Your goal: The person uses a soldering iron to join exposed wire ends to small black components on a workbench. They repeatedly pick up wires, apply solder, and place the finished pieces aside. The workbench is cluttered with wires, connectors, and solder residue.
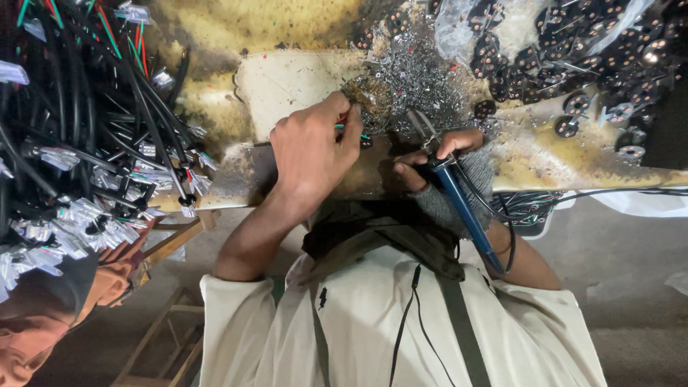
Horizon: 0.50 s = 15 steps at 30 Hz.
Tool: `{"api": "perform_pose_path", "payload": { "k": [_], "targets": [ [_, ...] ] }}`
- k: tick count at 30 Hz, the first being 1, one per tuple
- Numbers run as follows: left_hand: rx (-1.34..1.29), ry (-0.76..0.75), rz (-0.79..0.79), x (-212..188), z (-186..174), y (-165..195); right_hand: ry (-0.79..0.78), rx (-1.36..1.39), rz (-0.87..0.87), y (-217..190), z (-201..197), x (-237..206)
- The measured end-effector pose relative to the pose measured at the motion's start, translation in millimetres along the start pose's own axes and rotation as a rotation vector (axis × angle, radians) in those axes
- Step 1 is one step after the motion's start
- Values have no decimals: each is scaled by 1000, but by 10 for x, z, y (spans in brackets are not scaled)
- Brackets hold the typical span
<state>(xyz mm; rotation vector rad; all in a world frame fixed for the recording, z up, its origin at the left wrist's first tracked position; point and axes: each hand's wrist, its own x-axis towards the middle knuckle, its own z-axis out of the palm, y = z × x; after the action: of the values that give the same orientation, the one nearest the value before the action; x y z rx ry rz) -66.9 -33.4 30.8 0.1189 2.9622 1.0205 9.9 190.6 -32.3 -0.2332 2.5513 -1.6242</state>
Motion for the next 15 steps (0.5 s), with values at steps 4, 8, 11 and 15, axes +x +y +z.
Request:
{"api": "perform_pose_path", "payload": {
  "k": [4,8,11,15],
  "targets": [
    [102,-37,-15,40,40,47,25,36,-18,190,83,-91],
    [-24,-154,22,-43,39,44,-128,234,158,345,142,-159],
    [-92,-185,13,-206,13,35,-105,263,14,330,130,-206],
    [-272,12,32,-501,57,59,-112,260,-80,292,111,-148]
  ]
}}
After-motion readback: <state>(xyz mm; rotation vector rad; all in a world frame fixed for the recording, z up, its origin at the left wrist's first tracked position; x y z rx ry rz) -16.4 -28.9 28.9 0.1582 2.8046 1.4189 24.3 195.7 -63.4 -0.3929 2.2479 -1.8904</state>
